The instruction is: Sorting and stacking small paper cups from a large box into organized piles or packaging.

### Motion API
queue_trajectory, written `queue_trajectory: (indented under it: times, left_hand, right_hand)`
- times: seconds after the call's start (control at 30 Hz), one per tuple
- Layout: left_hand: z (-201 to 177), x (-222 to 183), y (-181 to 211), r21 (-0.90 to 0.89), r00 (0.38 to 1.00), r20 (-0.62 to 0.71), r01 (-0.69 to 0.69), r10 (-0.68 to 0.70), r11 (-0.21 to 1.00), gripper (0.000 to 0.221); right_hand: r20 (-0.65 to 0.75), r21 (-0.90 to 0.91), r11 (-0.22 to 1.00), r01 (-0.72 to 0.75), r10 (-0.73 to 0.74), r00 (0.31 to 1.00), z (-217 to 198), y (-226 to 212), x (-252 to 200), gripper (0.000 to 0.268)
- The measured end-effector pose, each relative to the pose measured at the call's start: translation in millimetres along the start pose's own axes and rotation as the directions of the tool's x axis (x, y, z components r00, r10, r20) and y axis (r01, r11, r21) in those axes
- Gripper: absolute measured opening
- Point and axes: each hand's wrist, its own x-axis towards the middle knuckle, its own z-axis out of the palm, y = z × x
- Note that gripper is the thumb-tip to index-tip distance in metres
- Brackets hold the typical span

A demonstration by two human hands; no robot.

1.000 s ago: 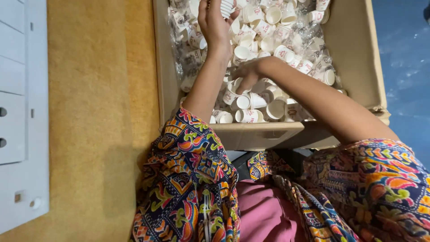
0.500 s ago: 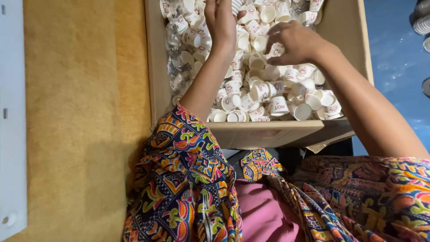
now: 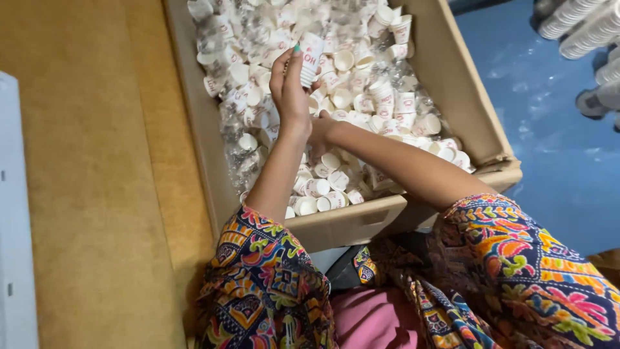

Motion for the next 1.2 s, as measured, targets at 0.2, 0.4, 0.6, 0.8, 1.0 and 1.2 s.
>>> queue_trajectory:
  times: [0.2, 0.4, 0.6, 0.8, 1.0, 1.2]
  left_hand:
    - [7.4, -18.7, 1.4, 0.087, 0.99, 0.082, 0.107, -0.114, 0.99, 0.034]
    - [14.4, -40.7, -34.1, 0.164, 0.964, 0.202, 0.142, -0.174, 0.976, 0.032]
    - [16.2, -60.1, -44.0, 0.312, 0.931, 0.258, 0.173, -0.258, 0.934, 0.031]
    - [12.7, -50.1, -50.5, 0.314, 0.932, 0.25, 0.179, -0.263, 0.933, 0.034]
    - [16.5, -54.0, -41.7, 0.326, 0.924, 0.248, 0.204, -0.292, 0.923, 0.035]
    - [16.7, -55.3, -54.7, 0.221, 0.878, 0.362, 0.246, -0.313, 0.944, 0.037]
  right_hand:
    - [0.017, -0.108, 0.973, -0.205, 0.208, 0.978, -49.7, 31.6, -97.5, 0.055]
    - [-0.272, 0.274, 0.929, -0.248, 0.322, 0.907, -60.0, 90.5, -211.4, 0.063]
    - [-0.554, 0.657, 0.734, 0.174, 0.313, 0.772, -40.9, 131.1, -236.6, 0.041]
    - [-0.758, 0.52, 0.823, 0.228, 0.321, 0.569, -45.4, 122.2, -234.7, 0.034]
    - [-0.813, 0.55, 0.678, 0.487, 0.301, 0.499, -40.9, 130.3, -228.3, 0.027]
    - [-0.774, 0.633, 0.402, 0.662, 0.345, 0.531, -42.0, 109.7, -216.7, 0.022]
